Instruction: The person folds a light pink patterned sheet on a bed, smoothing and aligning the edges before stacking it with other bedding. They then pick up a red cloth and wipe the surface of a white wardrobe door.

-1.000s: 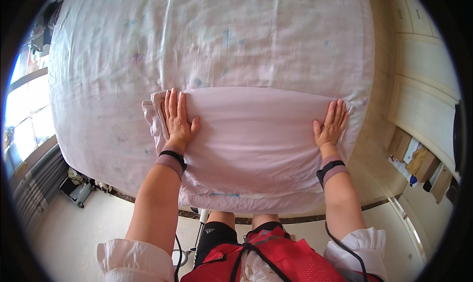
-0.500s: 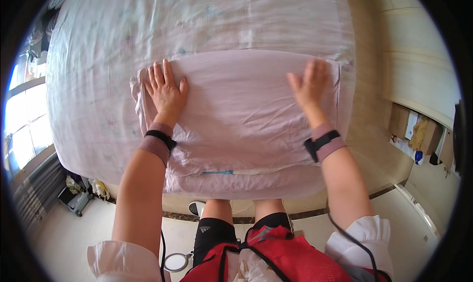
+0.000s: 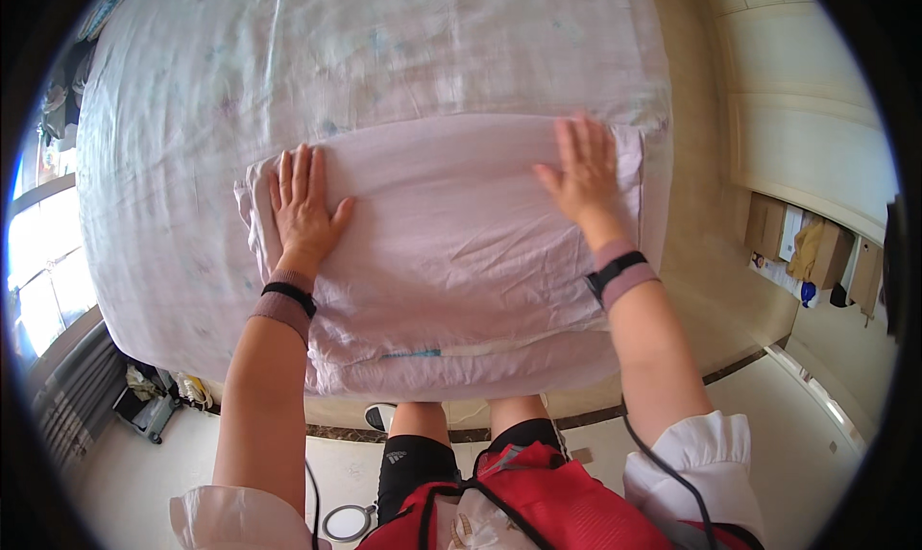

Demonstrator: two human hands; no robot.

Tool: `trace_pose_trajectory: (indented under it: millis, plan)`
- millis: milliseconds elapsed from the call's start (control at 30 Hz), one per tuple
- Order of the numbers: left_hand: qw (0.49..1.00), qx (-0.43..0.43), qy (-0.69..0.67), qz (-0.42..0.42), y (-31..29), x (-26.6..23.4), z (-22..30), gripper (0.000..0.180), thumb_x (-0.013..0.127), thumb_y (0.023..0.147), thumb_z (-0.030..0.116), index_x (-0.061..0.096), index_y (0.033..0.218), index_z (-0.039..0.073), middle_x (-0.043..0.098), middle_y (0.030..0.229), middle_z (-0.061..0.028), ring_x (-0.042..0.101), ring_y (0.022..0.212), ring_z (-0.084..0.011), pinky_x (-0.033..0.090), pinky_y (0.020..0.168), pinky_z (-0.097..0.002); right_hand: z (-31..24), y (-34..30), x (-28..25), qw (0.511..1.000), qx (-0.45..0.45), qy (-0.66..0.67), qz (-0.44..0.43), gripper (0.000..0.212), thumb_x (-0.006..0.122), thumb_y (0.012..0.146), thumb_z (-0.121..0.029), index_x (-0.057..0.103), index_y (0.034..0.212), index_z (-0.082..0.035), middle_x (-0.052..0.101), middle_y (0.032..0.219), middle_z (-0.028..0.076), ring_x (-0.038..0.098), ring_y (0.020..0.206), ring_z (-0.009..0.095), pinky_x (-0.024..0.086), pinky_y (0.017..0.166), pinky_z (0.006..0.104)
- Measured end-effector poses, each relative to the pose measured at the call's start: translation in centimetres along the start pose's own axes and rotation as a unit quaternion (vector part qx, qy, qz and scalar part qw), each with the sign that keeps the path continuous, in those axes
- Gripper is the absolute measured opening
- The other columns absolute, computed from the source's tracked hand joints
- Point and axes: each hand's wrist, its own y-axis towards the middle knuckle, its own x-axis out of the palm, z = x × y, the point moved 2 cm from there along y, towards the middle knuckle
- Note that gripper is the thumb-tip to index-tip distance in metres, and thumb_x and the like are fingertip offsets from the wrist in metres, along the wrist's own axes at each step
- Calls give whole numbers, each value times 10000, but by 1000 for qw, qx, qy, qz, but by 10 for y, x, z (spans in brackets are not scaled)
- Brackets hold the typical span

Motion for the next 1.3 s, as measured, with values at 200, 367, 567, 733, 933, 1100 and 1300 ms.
trace_pose_trajectory:
  millis: [200,367,567,733,933,1100,1300]
  plan:
    - [990,-20,-117,79,-2,21,-27,888,646,778,300,278,1537,21,293,1586,-220,229,1492,-387,138,1234,-530,46,-14,21,999,34,19,37,875,534,924,-549,187,1594,-106,200,1634,211,158,1509,411,95,1219,537]
    - [989,-15,-124,77,-4,30,-29,894,608,774,378,287,1530,27,303,1585,-204,229,1493,-387,126,1235,-542,50,-17,24,998,16,29,47,898,503,908,-580,185,1594,-97,194,1639,204,155,1511,410,99,1217,555]
    - [989,-16,-128,72,-5,33,-29,904,603,769,375,273,1536,29,307,1583,-204,229,1492,-388,126,1233,-542,50,-18,25,998,13,32,54,889,476,913,-592,198,1592,-90,213,1634,203,177,1507,405,108,1211,551]
    - [990,-18,-121,74,-5,30,-29,901,607,770,365,278,1536,26,306,1582,-204,230,1492,-384,130,1236,-529,50,-16,25,997,6,32,66,873,527,905,-545,220,1584,-90,228,1628,204,193,1500,406,117,1209,549]
    - [991,-20,-105,80,1,20,-20,818,582,837,320,279,1540,34,304,1582,-208,232,1493,-368,161,1232,-495,51,-16,20,998,37,3,43,879,569,909,-556,214,1584,-117,231,1623,211,182,1503,407,135,1205,552]
    - [984,-147,10,100,6,17,25,779,559,891,383,307,1541,36,265,1603,-233,141,1523,-387,42,1222,-565,-27,-4,30,981,13,71,181,846,641,899,-492,295,1546,-72,311,1566,258,227,1481,428,179,1170,609]
    - [996,86,35,-11,13,6,138,757,464,944,395,242,1567,28,210,1643,-166,114,1540,-327,50,1243,-514,-195,22,2,932,-79,346,72,801,634,897,-458,365,1509,-16,339,1569,221,261,1485,374,199,1209,521]
